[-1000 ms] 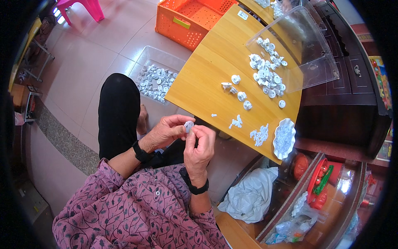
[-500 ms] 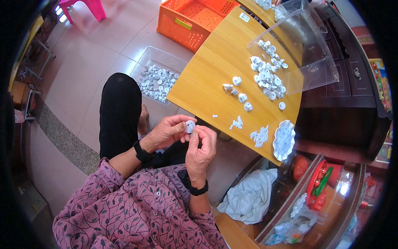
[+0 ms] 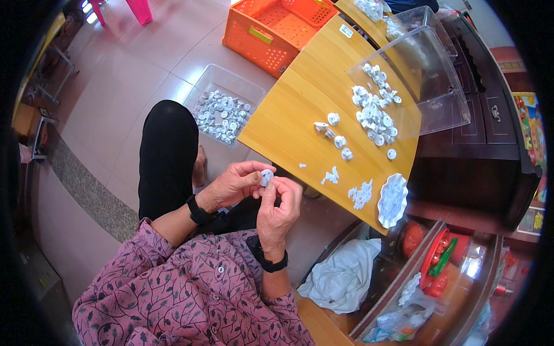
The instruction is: Checking and assembling small white plastic components at a table.
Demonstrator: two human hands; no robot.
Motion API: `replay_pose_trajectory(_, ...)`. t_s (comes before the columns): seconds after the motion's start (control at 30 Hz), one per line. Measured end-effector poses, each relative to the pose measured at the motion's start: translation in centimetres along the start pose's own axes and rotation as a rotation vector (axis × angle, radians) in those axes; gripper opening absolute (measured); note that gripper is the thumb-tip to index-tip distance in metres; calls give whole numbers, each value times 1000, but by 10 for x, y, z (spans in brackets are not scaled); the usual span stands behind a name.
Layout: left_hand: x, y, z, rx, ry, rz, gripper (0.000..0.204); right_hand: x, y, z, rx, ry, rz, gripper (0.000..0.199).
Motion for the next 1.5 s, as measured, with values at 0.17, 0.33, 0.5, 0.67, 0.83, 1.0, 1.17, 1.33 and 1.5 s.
replay_pose_trajectory(0.17,1,-1,1,-44,7,15,40,0,1,-5,49,-56,7,6)
replay_pose_trajectory(0.33,0,-1,4,-126,39,26,37,0,2,-13,127,-123,6,9)
replay_pose_trajectory(0.5,1,3,16,-377,115,9,35,1,6,-22,233,-205,-24,8)
replay_pose_trajectory(0.67,1,3,20,-455,107,19,35,4,3,-20,171,-135,-46,12)
replay_pose_trajectory(0.83,1,0,10,-248,41,57,33,3,2,-12,125,-59,-78,17)
replay_pose_trajectory(1.0,1,-2,4,-151,-12,46,39,1,-2,-5,68,12,-26,13)
replay_pose_trajectory(1.17,1,-6,3,-157,-27,63,38,0,-2,-5,110,36,-64,8)
replay_pose_trajectory(1.33,1,-7,3,-178,-24,79,38,-1,1,-9,129,-15,-58,10)
replay_pose_trajectory(1.5,1,-7,5,-220,5,82,36,3,4,0,142,57,-71,13)
Point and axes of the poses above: each hand's wrist, its own x-axis away from the middle knuckle, its own y-axis out of the palm, z = x × y, the point moved 9 cm from there along -x, towards the middle knuckle, and after that the axes turned 4 degrees about y, right-handed, at the moved point
